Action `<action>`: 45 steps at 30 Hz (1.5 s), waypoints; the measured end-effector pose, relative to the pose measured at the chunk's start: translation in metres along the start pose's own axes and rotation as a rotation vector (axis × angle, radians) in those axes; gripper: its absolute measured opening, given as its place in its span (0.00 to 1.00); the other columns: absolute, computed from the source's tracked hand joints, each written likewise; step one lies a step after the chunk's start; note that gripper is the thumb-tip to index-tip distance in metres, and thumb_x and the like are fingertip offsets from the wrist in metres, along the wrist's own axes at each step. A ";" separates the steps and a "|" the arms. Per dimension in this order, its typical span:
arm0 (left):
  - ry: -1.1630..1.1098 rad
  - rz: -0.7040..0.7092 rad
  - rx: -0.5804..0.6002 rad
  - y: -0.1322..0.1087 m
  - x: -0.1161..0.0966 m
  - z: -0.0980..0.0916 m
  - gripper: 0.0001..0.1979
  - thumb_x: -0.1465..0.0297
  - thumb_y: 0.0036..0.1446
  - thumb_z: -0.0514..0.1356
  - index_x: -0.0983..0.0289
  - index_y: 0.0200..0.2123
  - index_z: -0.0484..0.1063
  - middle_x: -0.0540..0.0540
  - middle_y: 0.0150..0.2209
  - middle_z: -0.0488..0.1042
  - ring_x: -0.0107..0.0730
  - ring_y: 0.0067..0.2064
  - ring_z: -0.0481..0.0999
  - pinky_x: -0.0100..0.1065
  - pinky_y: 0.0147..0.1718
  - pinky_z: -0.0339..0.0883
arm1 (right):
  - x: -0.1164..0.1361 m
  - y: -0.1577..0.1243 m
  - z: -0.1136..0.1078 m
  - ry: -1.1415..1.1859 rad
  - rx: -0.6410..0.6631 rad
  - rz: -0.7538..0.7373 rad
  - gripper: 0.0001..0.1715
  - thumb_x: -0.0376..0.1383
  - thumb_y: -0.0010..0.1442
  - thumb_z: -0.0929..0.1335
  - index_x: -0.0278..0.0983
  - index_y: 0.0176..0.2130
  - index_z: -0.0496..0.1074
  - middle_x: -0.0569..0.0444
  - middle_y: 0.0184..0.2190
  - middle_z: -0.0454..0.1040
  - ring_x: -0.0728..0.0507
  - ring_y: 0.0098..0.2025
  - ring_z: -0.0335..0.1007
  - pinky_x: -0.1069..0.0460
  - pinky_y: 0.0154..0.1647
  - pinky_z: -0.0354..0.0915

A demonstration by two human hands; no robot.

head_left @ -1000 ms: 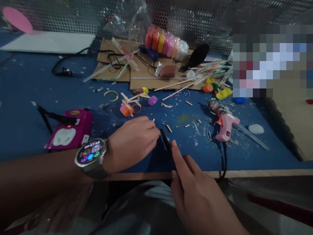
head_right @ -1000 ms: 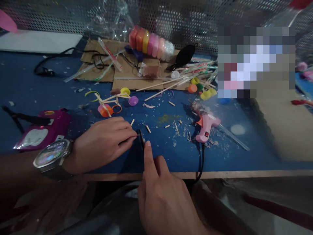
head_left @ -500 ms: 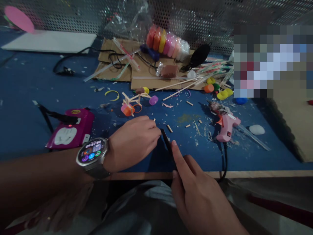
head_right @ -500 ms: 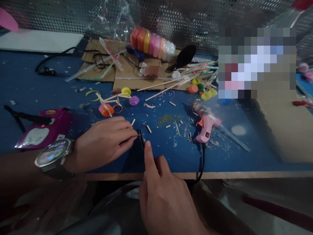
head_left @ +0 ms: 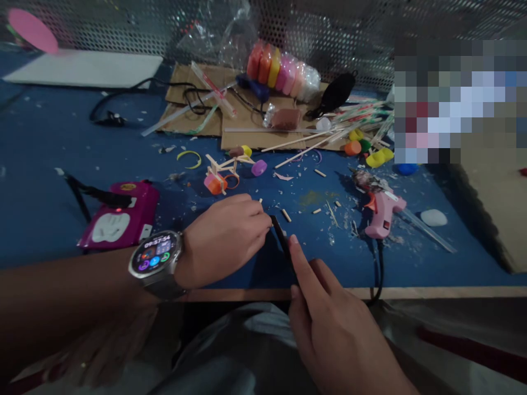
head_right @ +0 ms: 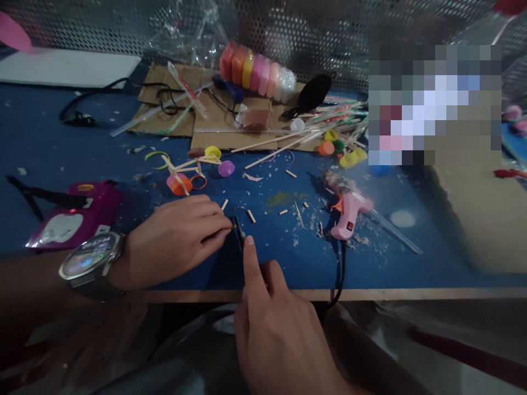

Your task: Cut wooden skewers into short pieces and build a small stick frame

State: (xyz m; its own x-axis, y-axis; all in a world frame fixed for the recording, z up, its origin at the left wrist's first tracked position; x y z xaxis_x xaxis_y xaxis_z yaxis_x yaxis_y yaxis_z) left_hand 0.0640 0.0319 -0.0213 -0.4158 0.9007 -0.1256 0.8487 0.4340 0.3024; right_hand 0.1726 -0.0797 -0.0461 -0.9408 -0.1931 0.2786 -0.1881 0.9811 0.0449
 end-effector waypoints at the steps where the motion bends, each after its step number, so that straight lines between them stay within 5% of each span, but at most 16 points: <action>1: 0.005 0.001 0.001 0.000 0.000 0.000 0.14 0.74 0.74 0.57 0.64 0.36 0.81 0.53 0.33 0.79 0.40 0.37 0.74 0.39 0.39 0.66 | 0.000 0.000 0.000 -0.001 0.004 -0.004 0.41 0.33 0.73 0.59 0.33 0.79 0.47 0.46 0.43 0.78 0.41 0.24 0.75 0.48 0.17 0.71; 9: -0.021 -0.030 0.025 -0.001 0.003 0.004 0.13 0.73 0.73 0.57 0.64 0.38 0.81 0.54 0.34 0.79 0.40 0.38 0.74 0.39 0.40 0.67 | 0.006 0.006 -0.004 -0.085 -0.025 -0.019 0.38 0.31 0.72 0.58 0.30 0.77 0.50 0.47 0.40 0.78 0.39 0.23 0.77 0.46 0.14 0.70; 19: -0.129 -0.163 0.086 -0.002 0.015 0.009 0.12 0.70 0.72 0.56 0.64 0.39 0.80 0.55 0.36 0.80 0.40 0.40 0.77 0.41 0.41 0.69 | 0.002 -0.005 0.004 -0.151 0.039 -0.022 0.43 0.32 0.72 0.59 0.31 0.80 0.43 0.48 0.42 0.78 0.43 0.21 0.74 0.48 0.12 0.66; 29: -0.170 -0.162 0.096 -0.002 0.013 0.009 0.12 0.71 0.72 0.57 0.65 0.40 0.80 0.56 0.37 0.80 0.41 0.41 0.78 0.40 0.42 0.70 | 0.013 0.011 -0.007 -0.206 -0.016 -0.030 0.39 0.30 0.69 0.59 0.27 0.76 0.53 0.51 0.36 0.76 0.43 0.19 0.72 0.48 0.12 0.61; 45: -0.176 -0.169 0.095 -0.001 0.013 0.007 0.11 0.73 0.69 0.58 0.64 0.36 0.81 0.55 0.35 0.77 0.39 0.38 0.76 0.39 0.38 0.67 | 0.010 -0.009 0.005 -0.161 0.053 0.036 0.47 0.32 0.71 0.60 0.33 0.80 0.38 0.48 0.41 0.78 0.43 0.21 0.73 0.49 0.12 0.65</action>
State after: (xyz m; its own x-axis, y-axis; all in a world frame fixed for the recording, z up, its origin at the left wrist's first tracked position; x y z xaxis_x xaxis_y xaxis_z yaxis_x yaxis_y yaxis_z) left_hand 0.0603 0.0438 -0.0301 -0.4983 0.8011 -0.3316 0.8022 0.5711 0.1743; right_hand 0.1639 -0.0904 -0.0482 -0.9795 -0.1609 0.1212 -0.1638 0.9864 -0.0146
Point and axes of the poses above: each hand's wrist, its own y-axis towards the middle knuckle, its own z-axis out of the palm, x = y × z, the point moved 8 cm from there along y, towards the middle knuckle
